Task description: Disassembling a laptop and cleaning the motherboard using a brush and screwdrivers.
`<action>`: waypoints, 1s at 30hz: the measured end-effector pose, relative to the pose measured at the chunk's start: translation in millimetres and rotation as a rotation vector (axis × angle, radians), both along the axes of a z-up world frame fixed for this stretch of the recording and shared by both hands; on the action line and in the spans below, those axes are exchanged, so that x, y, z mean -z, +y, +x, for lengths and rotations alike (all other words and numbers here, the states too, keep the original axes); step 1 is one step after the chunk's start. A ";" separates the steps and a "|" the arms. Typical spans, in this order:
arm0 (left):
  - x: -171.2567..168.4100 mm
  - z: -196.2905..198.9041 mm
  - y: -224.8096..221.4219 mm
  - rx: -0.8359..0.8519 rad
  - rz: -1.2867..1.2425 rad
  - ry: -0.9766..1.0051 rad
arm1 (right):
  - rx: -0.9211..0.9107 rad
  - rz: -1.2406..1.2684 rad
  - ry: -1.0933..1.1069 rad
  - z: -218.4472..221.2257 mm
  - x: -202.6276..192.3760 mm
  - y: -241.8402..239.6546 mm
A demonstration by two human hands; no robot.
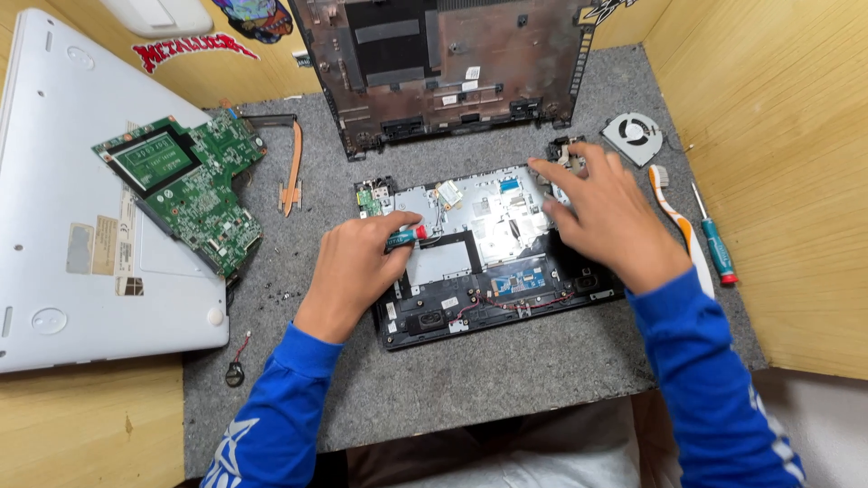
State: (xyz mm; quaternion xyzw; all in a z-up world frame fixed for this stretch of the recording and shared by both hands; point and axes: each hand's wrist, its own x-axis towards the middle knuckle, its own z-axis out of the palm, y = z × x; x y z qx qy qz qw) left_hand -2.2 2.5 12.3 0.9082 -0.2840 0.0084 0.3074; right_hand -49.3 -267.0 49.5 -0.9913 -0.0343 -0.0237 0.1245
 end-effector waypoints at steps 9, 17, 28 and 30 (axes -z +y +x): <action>24.7 0.1 -8.3 0.079 0.186 -0.389 | 0.008 0.000 -0.332 40.0 44.9 -46.1; 35.9 2.9 -31.1 -0.047 0.205 -0.409 | 0.065 0.187 -0.452 39.9 36.0 -42.6; 29.8 -3.5 -51.5 -0.198 0.048 -0.215 | -0.171 0.217 -0.300 41.2 55.2 -42.2; 22.0 -2.8 -46.9 -0.261 -0.023 -0.257 | -0.176 0.225 -0.311 43.5 59.2 -46.2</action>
